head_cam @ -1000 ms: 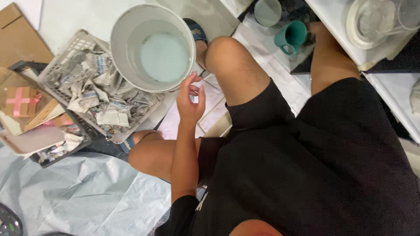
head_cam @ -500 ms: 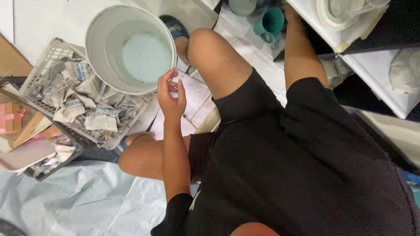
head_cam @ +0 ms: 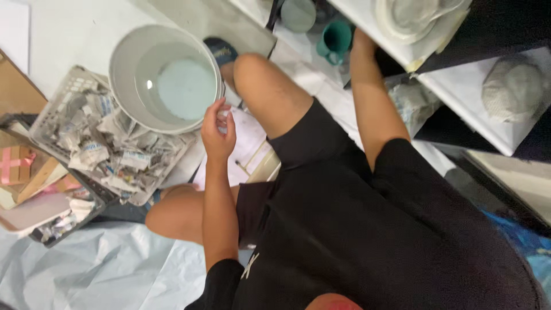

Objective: The person sits cross-legged and repeatedly wraps small ceramic items, including cups and bowls, with newspaper. They fold the paper around each item and place the wrapped pieces into a nearby basket. The process continues with multiple items handled one at a time.

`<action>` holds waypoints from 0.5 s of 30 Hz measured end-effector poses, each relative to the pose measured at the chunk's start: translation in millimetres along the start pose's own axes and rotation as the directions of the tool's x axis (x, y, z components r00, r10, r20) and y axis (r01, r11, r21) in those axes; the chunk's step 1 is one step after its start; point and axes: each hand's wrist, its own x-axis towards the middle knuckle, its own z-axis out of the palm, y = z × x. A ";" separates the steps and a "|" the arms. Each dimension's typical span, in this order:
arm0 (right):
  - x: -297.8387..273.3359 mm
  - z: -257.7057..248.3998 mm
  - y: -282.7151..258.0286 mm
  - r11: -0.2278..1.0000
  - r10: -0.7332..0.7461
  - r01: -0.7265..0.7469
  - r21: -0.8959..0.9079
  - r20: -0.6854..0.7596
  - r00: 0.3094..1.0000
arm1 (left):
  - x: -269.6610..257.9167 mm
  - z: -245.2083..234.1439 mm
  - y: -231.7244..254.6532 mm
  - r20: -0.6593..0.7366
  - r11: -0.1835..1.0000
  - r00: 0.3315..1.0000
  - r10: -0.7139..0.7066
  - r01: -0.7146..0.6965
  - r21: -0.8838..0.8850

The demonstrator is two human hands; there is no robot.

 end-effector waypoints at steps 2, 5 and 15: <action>-22.0 -4.8 -21.8 0.997 0.001 0.001 0.081 -0.029 1.000 | -0.3 -0.3 -0.2 0.017 1.000 0.999 0.030 -0.030 0.001; -101.7 -44.5 -42.7 0.972 0.011 -0.005 0.234 -0.024 1.000 | -11.1 7.2 -5.3 0.074 0.999 0.997 0.035 -0.035 -0.008; -262.5 -137.7 -196.9 0.250 -0.967 0.680 0.689 0.144 0.210 | -47.2 15.6 44.5 0.245 0.604 0.970 0.000 0.196 -0.773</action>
